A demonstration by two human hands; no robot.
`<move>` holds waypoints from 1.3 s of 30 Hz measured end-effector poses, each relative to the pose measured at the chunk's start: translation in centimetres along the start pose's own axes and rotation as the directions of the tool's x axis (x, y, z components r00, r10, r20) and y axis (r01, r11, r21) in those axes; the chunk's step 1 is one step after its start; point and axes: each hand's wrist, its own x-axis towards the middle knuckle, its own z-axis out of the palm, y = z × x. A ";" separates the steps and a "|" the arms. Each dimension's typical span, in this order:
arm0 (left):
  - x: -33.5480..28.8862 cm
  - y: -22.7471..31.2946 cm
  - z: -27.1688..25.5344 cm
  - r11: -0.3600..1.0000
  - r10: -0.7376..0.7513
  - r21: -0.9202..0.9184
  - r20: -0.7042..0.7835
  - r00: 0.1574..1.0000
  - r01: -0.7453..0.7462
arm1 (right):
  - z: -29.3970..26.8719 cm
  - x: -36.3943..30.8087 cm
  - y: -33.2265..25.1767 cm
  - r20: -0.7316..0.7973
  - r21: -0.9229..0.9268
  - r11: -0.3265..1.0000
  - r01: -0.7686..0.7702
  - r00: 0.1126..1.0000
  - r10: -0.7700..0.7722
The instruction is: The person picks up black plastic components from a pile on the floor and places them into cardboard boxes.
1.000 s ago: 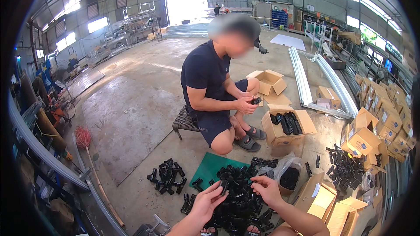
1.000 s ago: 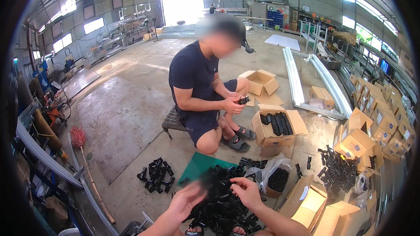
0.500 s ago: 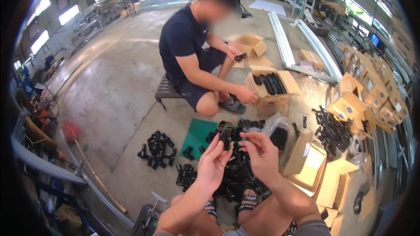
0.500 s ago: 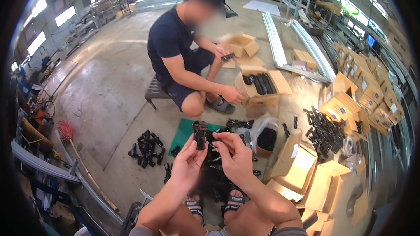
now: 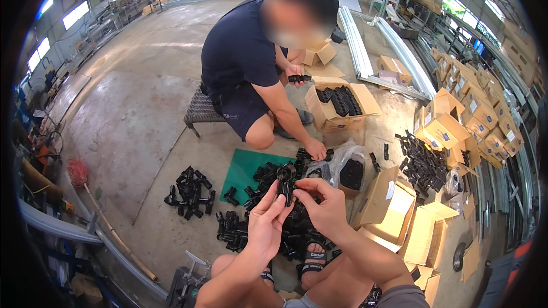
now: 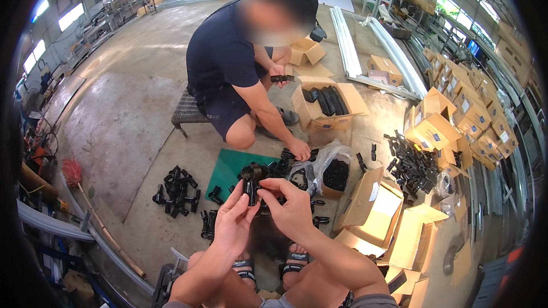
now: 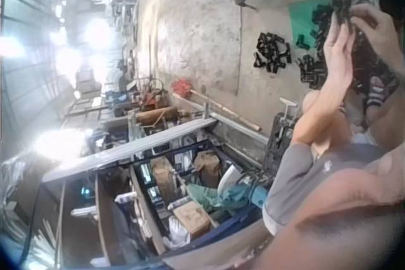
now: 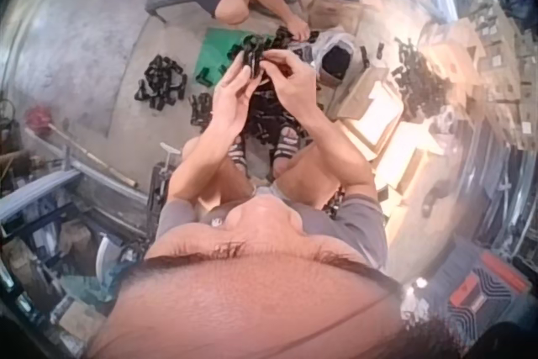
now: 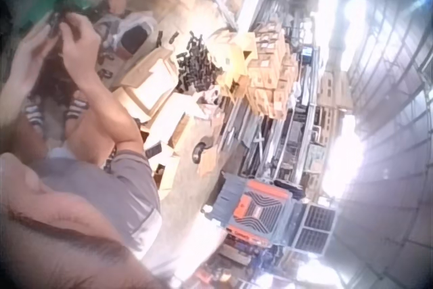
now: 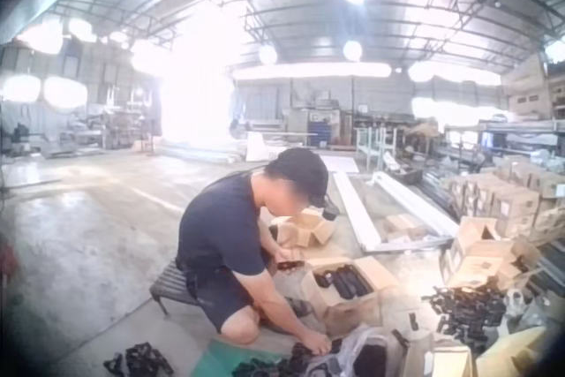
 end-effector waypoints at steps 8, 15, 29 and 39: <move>0.0 -0.7 -0.1 0.994 0.077 0.081 -0.007 0.997 -0.076 | -0.4 -0.1 0.4 -0.005 0.056 0.996 -0.062 0.998 0.063; 0.1 -1.4 -0.2 0.986 0.113 0.126 -0.011 0.994 -0.111 | -0.1 -0.2 0.4 -0.004 0.144 0.979 -0.147 0.989 0.150; -0.1 -1.5 -0.5 0.975 0.149 0.166 -0.007 0.989 -0.145 | 0.1 0.1 0.0 0.084 -0.223 0.961 0.163 0.986 -0.147; -0.1 -1.3 -0.8 0.983 0.122 0.138 0.001 0.992 -0.121 | -0.5 0.7 0.9 0.219 -0.212 0.965 0.152 0.970 -0.104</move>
